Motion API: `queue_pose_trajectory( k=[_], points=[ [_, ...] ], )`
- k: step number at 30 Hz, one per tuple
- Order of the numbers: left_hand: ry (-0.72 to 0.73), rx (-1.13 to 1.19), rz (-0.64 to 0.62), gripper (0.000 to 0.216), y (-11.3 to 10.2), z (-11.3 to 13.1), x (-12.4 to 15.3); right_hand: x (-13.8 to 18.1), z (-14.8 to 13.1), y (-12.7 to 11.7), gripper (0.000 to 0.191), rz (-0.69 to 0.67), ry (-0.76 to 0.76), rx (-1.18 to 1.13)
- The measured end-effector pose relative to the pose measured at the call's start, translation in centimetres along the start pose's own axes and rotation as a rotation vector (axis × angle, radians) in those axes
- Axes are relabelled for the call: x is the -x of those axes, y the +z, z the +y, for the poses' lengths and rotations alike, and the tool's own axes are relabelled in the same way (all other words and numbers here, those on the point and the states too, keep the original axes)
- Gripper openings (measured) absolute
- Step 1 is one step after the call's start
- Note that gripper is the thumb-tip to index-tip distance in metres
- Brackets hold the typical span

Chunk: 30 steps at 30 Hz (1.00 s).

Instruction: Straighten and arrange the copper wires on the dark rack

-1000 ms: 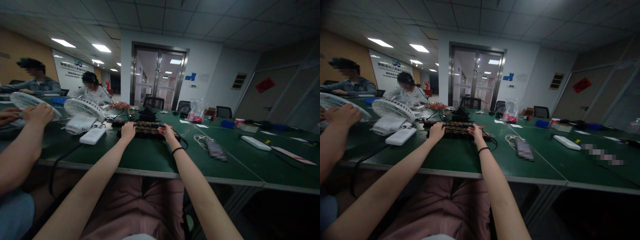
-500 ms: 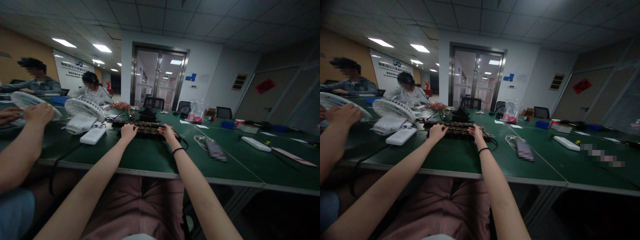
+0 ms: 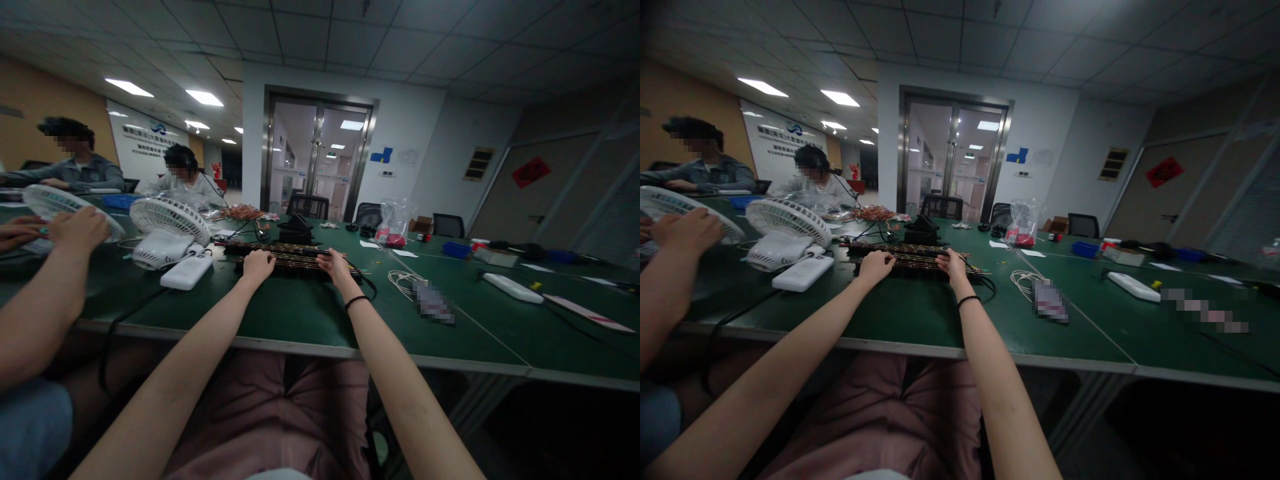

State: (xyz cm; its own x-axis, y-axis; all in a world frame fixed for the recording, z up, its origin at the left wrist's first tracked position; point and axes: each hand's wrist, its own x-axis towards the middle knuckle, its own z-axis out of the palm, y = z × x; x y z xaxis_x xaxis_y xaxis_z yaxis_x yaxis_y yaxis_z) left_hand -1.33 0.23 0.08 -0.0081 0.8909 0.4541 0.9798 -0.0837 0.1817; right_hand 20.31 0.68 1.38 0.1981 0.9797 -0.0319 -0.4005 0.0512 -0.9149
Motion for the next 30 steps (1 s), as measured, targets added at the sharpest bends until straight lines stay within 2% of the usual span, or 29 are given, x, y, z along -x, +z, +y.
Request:
queue_pose_trajectory(
  k=[17,30],
  points=[
    [-0.002,0.073,-0.018,0.034,0.07,0.11,0.03,-0.40,0.32,-0.14,0.007,0.010,-0.013,-0.005],
    [-0.035,0.116,-0.055,0.034,0.12,0.06,-0.13,0.39,-0.02,-0.09,0.013,-0.036,0.000,0.016]
  ],
)
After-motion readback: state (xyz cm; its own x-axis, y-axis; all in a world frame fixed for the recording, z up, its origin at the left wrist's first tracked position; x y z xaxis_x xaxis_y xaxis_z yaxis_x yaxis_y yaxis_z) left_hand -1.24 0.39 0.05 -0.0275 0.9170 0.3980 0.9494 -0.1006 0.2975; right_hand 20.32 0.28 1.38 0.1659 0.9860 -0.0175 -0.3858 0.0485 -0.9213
